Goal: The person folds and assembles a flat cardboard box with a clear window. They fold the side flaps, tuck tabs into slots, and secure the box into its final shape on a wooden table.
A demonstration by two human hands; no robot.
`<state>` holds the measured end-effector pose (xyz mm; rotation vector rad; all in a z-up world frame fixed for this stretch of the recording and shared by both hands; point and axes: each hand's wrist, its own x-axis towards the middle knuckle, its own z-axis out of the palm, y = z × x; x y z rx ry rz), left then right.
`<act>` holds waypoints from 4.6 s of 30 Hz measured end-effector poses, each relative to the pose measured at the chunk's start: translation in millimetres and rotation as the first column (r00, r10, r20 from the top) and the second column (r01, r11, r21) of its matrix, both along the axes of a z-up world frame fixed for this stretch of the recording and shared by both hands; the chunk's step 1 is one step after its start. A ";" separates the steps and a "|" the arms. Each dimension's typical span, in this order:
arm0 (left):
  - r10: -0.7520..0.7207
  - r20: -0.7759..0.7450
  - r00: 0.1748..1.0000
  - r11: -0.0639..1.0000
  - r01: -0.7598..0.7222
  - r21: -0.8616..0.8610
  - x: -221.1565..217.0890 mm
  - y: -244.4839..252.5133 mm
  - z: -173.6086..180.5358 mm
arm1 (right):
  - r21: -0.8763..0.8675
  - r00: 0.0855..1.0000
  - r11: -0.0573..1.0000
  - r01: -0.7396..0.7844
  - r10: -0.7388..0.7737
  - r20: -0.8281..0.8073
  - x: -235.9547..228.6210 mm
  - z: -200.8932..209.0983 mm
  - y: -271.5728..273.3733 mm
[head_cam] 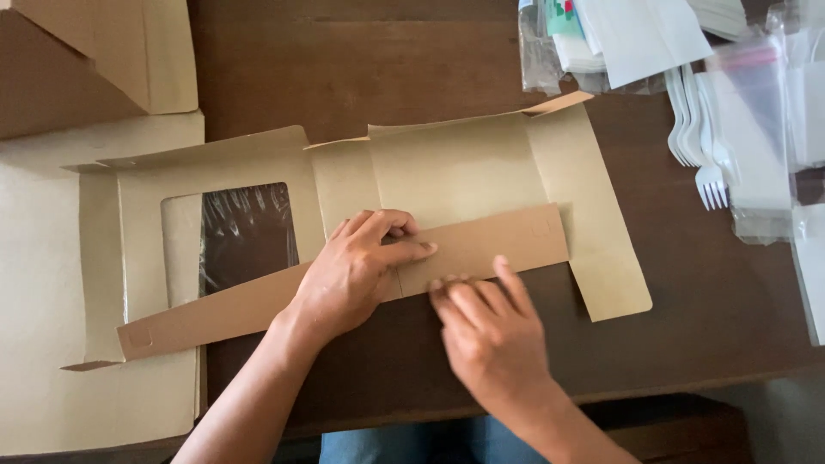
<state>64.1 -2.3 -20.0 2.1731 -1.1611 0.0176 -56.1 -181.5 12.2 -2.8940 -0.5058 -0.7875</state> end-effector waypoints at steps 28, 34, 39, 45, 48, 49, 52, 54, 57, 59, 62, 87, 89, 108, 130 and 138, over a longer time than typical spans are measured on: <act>0.012 -0.018 1.000 1.000 -0.012 -0.001 -0.2 -2.0 0.6 | -0.157 0.936 0.935 0.317 -0.335 -0.106 -25.9 -13.0 -108.0; 0.029 -0.011 1.000 0.999 -0.029 -0.027 -2.3 -3.4 3.5 | -0.131 0.969 0.962 0.241 -0.247 -0.030 -14.8 -17.8 -77.1; 0.019 -0.004 1.000 0.999 -0.019 -0.033 -0.5 -3.3 5.1 | -0.057 0.982 0.982 0.177 -0.181 -0.059 -10.8 -19.0 -44.0; 0.027 -0.017 0.999 0.999 -0.028 -0.033 0.9 -3.8 1.8 | 0.037 0.993 0.998 0.050 -0.046 -0.107 -7.0 -21.8 -6.6; 0.032 -0.006 0.999 0.999 -0.033 -0.025 0.9 -4.5 5.6 | 0.098 0.989 0.995 -0.001 0.016 -0.149 -4.5 -19.6 10.7; 0.033 -0.004 0.999 0.999 -0.033 -0.025 2.1 -4.5 5.7 | 0.098 0.989 0.995 -0.002 0.016 -0.147 -1.6 -13.6 15.8; 0.019 -0.001 1.000 0.999 -0.019 -0.029 1.4 -3.0 4.8 | 0.164 0.995 0.986 -0.043 0.058 -0.087 2.7 -1.8 29.3; 0.016 0.010 1.000 1.000 -0.015 -0.028 1.4 -3.1 6.1 | 0.168 0.996 0.984 -0.059 0.068 -0.049 4.6 -0.3 33.8; 0.031 0.014 0.999 0.999 -0.031 -0.043 1.1 -5.0 6.4 | 0.142 0.993 0.985 -0.097 0.106 -0.052 2.6 -8.1 30.1; 0.024 0.023 0.999 0.999 -0.024 -0.040 2.1 -4.0 7.1 | 0.157 0.993 0.983 -0.099 0.107 -0.047 4.9 -4.2 23.3; 0.010 0.020 1.000 0.999 -0.009 -0.031 2.3 -3.4 5.0 | 0.157 0.996 0.985 -0.067 0.076 -0.047 3.3 -3.9 9.7; 0.011 -0.040 0.999 0.999 -0.013 -0.045 -0.5 -3.7 4.2 | -0.188 0.957 0.941 0.281 -0.290 -0.022 -17.0 -19.7 -92.0; 0.023 -0.041 0.999 0.999 -0.025 -0.045 -1.5 -4.3 4.8 | -0.171 0.964 0.951 0.258 -0.266 -0.028 -14.3 -17.2 -78.3; 0.057 0.011 0.998 0.997 -0.056 -0.044 -2.2 -7.5 5.7 | 0.059 0.998 0.998 -0.017 0.020 -0.058 -6.6 -3.3 43.9; 0.034 -0.012 0.999 0.999 -0.034 -0.042 -2.5 -4.2 3.6 | -0.008 0.988 0.996 0.089 -0.089 -0.126 -15.6 -17.6 -53.5; 0.043 -0.014 0.999 0.998 -0.044 -0.050 -3.4 -5.0 4.0 | -0.156 0.971 0.968 0.196 -0.214 -0.108 -25.0 -15.8 -106.9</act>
